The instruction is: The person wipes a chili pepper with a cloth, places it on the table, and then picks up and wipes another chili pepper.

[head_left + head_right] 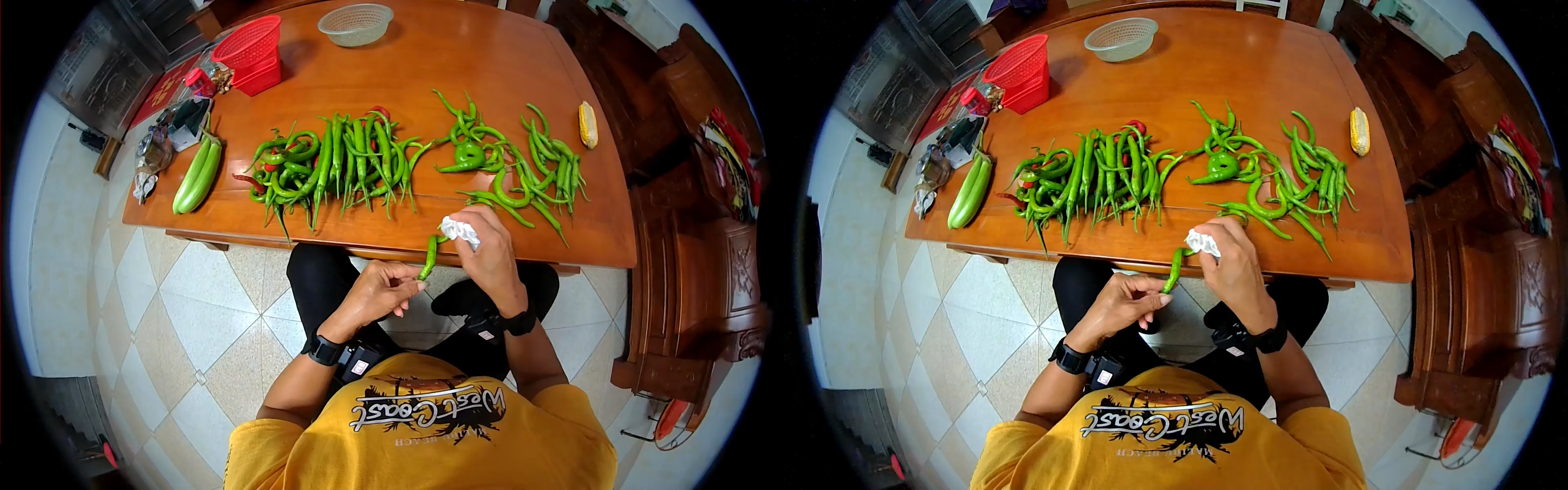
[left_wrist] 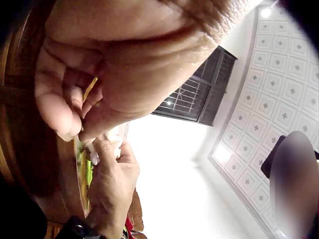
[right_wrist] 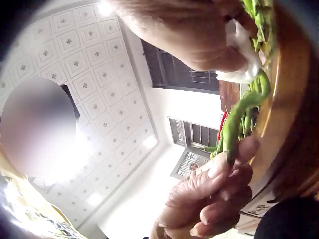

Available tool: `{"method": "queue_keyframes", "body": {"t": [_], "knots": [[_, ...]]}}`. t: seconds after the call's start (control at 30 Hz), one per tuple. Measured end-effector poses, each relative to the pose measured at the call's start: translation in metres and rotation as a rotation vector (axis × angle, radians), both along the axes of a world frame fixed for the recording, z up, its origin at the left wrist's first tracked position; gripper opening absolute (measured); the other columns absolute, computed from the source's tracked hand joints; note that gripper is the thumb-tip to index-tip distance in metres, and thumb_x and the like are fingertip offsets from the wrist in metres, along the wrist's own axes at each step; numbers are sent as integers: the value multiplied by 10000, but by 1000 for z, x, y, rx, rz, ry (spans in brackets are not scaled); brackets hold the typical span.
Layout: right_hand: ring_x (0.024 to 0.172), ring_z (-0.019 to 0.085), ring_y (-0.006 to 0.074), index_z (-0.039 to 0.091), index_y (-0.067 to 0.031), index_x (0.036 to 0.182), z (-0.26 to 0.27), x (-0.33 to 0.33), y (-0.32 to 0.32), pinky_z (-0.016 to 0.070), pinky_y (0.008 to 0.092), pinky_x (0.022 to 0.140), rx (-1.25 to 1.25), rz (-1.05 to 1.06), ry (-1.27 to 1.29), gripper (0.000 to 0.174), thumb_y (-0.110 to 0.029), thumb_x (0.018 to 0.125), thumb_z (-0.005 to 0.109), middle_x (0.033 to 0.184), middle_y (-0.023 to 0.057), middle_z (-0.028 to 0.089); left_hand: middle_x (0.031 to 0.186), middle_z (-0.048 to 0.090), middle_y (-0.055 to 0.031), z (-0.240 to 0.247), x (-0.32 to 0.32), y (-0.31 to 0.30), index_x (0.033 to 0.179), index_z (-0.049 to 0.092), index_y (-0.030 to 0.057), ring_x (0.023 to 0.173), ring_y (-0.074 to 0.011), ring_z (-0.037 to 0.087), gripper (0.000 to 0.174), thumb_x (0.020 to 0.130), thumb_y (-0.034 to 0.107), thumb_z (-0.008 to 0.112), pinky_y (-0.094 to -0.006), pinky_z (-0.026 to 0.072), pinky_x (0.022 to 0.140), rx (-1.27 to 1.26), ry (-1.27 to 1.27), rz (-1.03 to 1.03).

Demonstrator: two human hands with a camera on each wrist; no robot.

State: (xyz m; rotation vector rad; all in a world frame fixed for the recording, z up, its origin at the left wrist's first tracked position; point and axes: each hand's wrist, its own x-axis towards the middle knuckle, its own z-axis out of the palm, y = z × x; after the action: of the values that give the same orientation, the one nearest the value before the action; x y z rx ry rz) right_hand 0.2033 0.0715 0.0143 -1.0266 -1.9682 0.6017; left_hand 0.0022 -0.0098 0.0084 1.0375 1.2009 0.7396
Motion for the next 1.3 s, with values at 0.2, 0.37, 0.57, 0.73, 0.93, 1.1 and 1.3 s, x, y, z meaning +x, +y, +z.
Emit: {"method": "queue_keyframes", "body": {"t": [0.2, 0.37, 0.57, 0.73, 0.93, 1.1, 1.3], "knots": [[923, 620, 385, 629, 28, 1045, 1, -3, -7, 505, 405, 820, -97, 46, 31, 295, 60, 752, 614, 1020, 186, 612, 683, 627, 3, 2, 2, 2, 1102, 679, -27, 550, -48, 598, 246, 914, 132, 688, -186, 489, 470, 2, -6, 20], [920, 624, 382, 630, 27, 1025, 2, -7, -13, 506, 406, 820, -142, 128, 43, 274, 42, 752, 626, 985, 186, 624, 691, 624, -1, 0, -1, 1, 1132, 647, -24, 559, -62, 622, 249, 934, 125, 660, -185, 492, 471, -34, -48, 25], [946, 618, 389, 632, 14, 1038, 1, -2, 3, 503, 406, 831, -57, 19, 31, 280, 48, 760, 620, 1023, 197, 615, 759, 625, -29, 2, -8, 0, 1184, 616, -18, 581, -86, 635, 265, 988, 157, 579, -191, 512, 490, -129, -159, 47], [963, 626, 379, 633, 19, 1047, -7, -3, 10, 507, 399, 836, -85, -43, 62, 270, 33, 778, 625, 1051, 201, 622, 752, 621, -36, 0, -12, 1, 1186, 611, -28, 567, -100, 628, 275, 1008, 171, 542, -202, 524, 493, -185, -203, 53], [899, 654, 359, 627, 27, 1027, -1, -5, 2, 518, 381, 793, -224, 15, 65, 233, -5, 796, 642, 985, 192, 656, 746, 620, -45, -1, -13, 2, 1183, 605, -35, 554, -110, 620, 270, 1020, 157, 510, -211, 520, 479, -219, -199, 79], [868, 659, 358, 622, 24, 1006, 1, -6, -7, 519, 382, 767, -295, 11, 56, 228, -36, 790, 665, 953, 191, 664, 747, 628, -59, -4, -13, 3, 1212, 580, -35, 554, -119, 625, 289, 1031, 167, 483, -215, 518, 474, -265, -240, 101], [865, 645, 381, 600, 17, 1015, 2, -8, -12, 512, 401, 758, -256, 30, 53, 237, -30, 790, 658, 947, 199, 651, 751, 636, -70, -8, -14, 4, 1224, 569, -31, 552, -121, 626, 295, 1034, 170, 469, -214, 519, 476, -282, -287, 84]]}}
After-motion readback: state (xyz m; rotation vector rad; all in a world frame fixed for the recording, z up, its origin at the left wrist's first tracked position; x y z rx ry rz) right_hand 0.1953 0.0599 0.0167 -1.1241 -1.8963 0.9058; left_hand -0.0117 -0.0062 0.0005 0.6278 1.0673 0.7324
